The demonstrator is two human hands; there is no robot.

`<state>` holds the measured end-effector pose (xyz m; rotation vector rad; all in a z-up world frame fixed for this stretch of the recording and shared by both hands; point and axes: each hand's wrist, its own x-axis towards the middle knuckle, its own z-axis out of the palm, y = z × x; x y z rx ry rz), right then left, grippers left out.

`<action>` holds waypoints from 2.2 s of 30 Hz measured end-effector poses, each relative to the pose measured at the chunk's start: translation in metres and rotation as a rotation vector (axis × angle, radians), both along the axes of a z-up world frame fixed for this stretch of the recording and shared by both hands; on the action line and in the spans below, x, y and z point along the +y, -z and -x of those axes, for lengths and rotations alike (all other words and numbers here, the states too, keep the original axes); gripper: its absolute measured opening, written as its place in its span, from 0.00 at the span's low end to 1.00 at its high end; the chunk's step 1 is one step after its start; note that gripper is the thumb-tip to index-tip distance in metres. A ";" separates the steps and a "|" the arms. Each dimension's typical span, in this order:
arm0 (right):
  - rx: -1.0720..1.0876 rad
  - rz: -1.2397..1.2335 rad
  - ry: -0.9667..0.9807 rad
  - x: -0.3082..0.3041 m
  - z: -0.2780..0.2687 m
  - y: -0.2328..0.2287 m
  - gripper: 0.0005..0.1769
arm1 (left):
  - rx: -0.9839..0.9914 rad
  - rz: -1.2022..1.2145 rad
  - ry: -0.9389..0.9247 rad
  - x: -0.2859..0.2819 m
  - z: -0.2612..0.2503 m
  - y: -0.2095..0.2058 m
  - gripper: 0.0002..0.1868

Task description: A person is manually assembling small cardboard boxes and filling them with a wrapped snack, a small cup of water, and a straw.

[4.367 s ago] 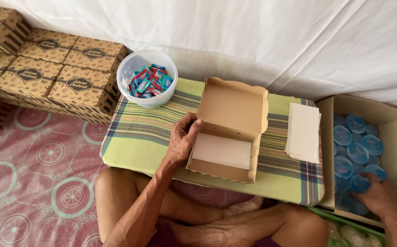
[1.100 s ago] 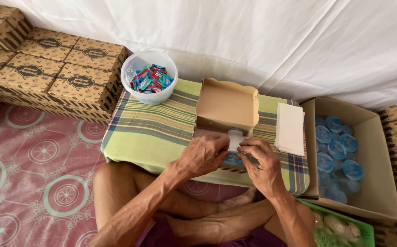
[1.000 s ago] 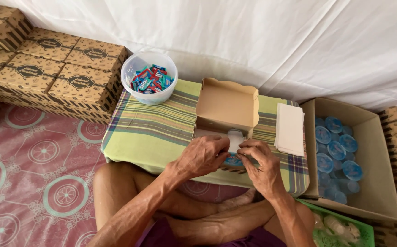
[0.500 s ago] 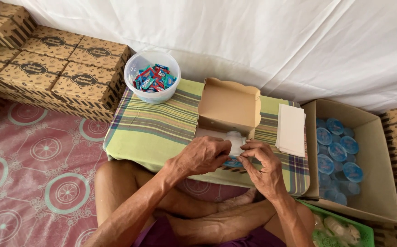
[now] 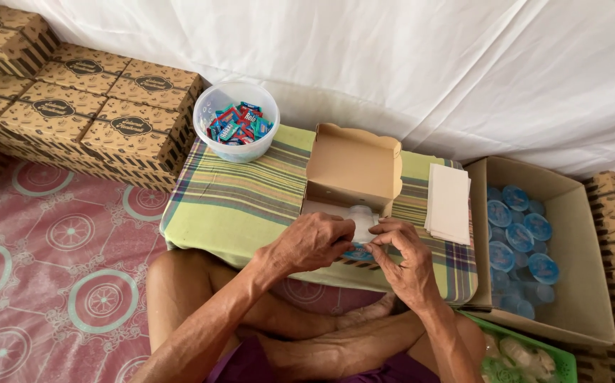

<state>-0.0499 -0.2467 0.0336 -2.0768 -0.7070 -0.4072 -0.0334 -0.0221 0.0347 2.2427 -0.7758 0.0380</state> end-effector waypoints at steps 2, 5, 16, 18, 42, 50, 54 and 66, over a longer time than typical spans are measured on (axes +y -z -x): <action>0.000 -0.002 -0.001 0.000 0.000 -0.001 0.06 | -0.005 -0.002 0.003 0.000 0.000 0.000 0.11; 0.016 -0.001 -0.003 0.000 0.001 -0.001 0.05 | -0.008 -0.011 0.004 0.000 0.000 0.000 0.11; 0.017 -0.016 0.022 -0.003 0.002 0.003 0.03 | -0.126 0.084 0.001 0.002 0.008 -0.010 0.06; 0.006 -0.034 0.050 -0.009 0.001 0.005 0.04 | -0.143 0.154 -0.024 0.005 0.010 -0.025 0.05; 0.120 -0.259 0.633 -0.124 -0.001 0.078 0.03 | -0.055 0.390 -0.600 0.055 -0.007 0.047 0.07; -0.114 -0.043 0.630 -0.114 0.001 0.070 0.05 | -0.128 0.287 -0.533 0.052 -0.004 0.045 0.08; 0.118 -0.297 0.683 -0.147 0.004 0.076 0.08 | -0.150 0.280 -0.512 0.049 -0.004 0.048 0.06; 1.017 0.820 0.630 -0.307 -0.030 0.110 0.32 | -0.175 0.285 -0.495 0.044 0.000 0.028 0.04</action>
